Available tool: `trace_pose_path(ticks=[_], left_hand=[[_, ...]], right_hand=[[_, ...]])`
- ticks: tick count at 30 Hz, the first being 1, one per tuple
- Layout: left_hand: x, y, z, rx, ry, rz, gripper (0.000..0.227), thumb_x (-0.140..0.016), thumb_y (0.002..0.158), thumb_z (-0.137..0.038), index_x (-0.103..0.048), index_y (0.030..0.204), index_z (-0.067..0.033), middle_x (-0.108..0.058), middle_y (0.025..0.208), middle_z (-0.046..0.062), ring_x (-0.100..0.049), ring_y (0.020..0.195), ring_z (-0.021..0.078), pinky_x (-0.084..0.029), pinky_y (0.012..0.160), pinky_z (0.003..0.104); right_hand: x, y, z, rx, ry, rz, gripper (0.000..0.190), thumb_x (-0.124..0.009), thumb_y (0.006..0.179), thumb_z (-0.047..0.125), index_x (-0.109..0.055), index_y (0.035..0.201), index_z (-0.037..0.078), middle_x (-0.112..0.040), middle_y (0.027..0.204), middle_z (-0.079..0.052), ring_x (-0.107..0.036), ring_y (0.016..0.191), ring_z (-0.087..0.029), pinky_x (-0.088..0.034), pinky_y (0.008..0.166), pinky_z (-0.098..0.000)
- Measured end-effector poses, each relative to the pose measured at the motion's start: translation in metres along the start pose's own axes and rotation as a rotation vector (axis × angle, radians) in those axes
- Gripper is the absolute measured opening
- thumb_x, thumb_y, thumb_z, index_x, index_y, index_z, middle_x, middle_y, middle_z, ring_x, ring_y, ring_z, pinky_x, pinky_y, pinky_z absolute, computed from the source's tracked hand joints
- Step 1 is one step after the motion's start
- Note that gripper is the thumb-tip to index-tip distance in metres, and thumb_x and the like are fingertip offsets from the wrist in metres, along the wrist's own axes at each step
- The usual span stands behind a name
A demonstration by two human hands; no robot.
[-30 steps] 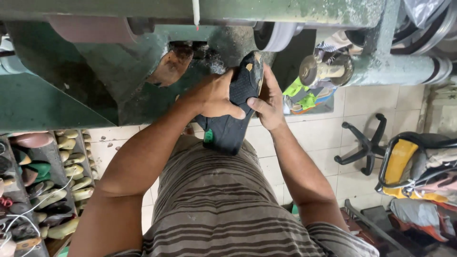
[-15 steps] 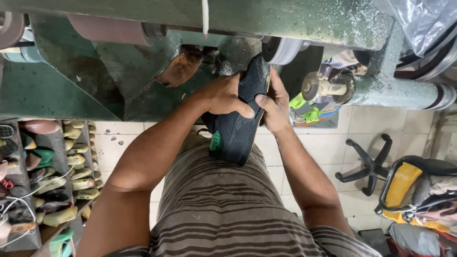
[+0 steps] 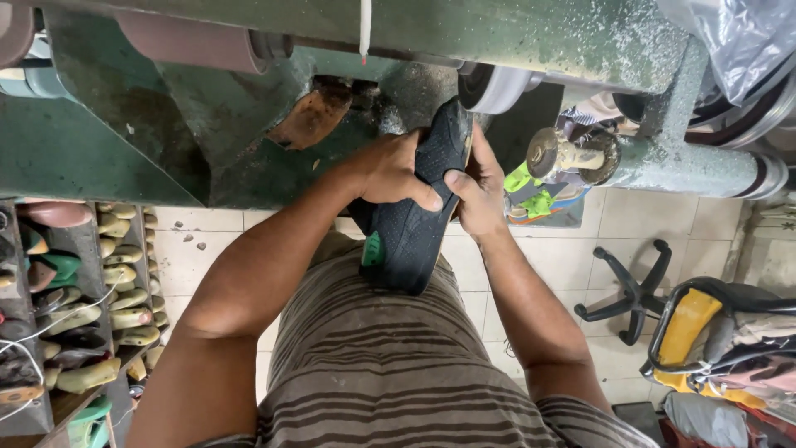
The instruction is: A person sands the sole of a black shoe using a stationary sanding machine to smooth the edges and surface.
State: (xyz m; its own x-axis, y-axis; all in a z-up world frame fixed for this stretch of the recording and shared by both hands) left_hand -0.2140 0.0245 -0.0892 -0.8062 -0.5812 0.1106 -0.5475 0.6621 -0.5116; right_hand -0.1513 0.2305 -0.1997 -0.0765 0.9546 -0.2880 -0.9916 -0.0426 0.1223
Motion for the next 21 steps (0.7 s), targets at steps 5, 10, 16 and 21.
trace_pose_path(ticks=[5, 10, 16, 21], left_hand=[[0.005, 0.002, -0.001, -0.027, 0.006, -0.015, 0.104, -0.09, 0.062, -0.047, -0.047, 0.146, -0.0032, -0.059, 0.142, 0.024, -0.055, 0.134, 0.0432, -0.046, 0.111, 0.054], [0.004, -0.005, -0.009, -0.015, 0.062, -0.005, 0.105, -0.088, 0.063, -0.047, -0.046, 0.147, -0.0013, -0.061, 0.14, 0.025, -0.055, 0.134, 0.0435, -0.044, 0.112, 0.055], [0.007, -0.012, -0.02, 0.004, 0.136, -0.008, 0.105, -0.087, 0.062, -0.047, -0.046, 0.146, 0.0015, -0.063, 0.134, 0.028, -0.057, 0.129, 0.0471, -0.044, 0.11, 0.058], [0.006, -0.013, -0.016, -0.028, 0.239, -0.014, 0.095, -0.084, 0.062, -0.049, -0.052, 0.136, 0.0015, -0.071, 0.114, 0.027, -0.067, 0.113, 0.0478, -0.053, 0.097, 0.059]], right_hand=[[-0.001, 0.006, -0.003, 0.018, -0.005, 0.005, 0.072, -0.075, 0.092, 0.012, -0.043, 0.157, 0.011, -0.063, 0.136, -0.02, -0.061, 0.118, -0.023, -0.057, 0.096, -0.0465], [0.004, 0.001, -0.008, 0.051, -0.01, 0.029, 0.077, -0.075, 0.089, 0.011, -0.041, 0.158, 0.009, -0.059, 0.143, -0.02, -0.059, 0.126, -0.025, -0.054, 0.103, -0.0493], [-0.004, 0.0, 0.001, 0.078, 0.002, 0.052, 0.078, -0.077, 0.089, 0.01, -0.04, 0.158, 0.011, -0.056, 0.147, -0.02, -0.057, 0.131, -0.026, -0.053, 0.106, -0.0497], [-0.003, -0.001, -0.001, 0.122, 0.044, 0.115, 0.083, -0.076, 0.087, 0.004, -0.036, 0.16, 0.009, -0.052, 0.152, -0.022, -0.053, 0.136, -0.03, -0.05, 0.11, -0.0518]])
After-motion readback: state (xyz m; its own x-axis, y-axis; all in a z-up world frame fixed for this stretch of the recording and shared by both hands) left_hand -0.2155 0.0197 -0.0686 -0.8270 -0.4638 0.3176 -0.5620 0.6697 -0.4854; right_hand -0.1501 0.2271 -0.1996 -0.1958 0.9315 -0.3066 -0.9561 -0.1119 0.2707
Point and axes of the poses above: each hand's wrist, its own y-axis towards the middle knuckle, its own x-axis out of the back of the hand, z = x × y, the point moved 1 cm from there along y, towards the middle knuckle
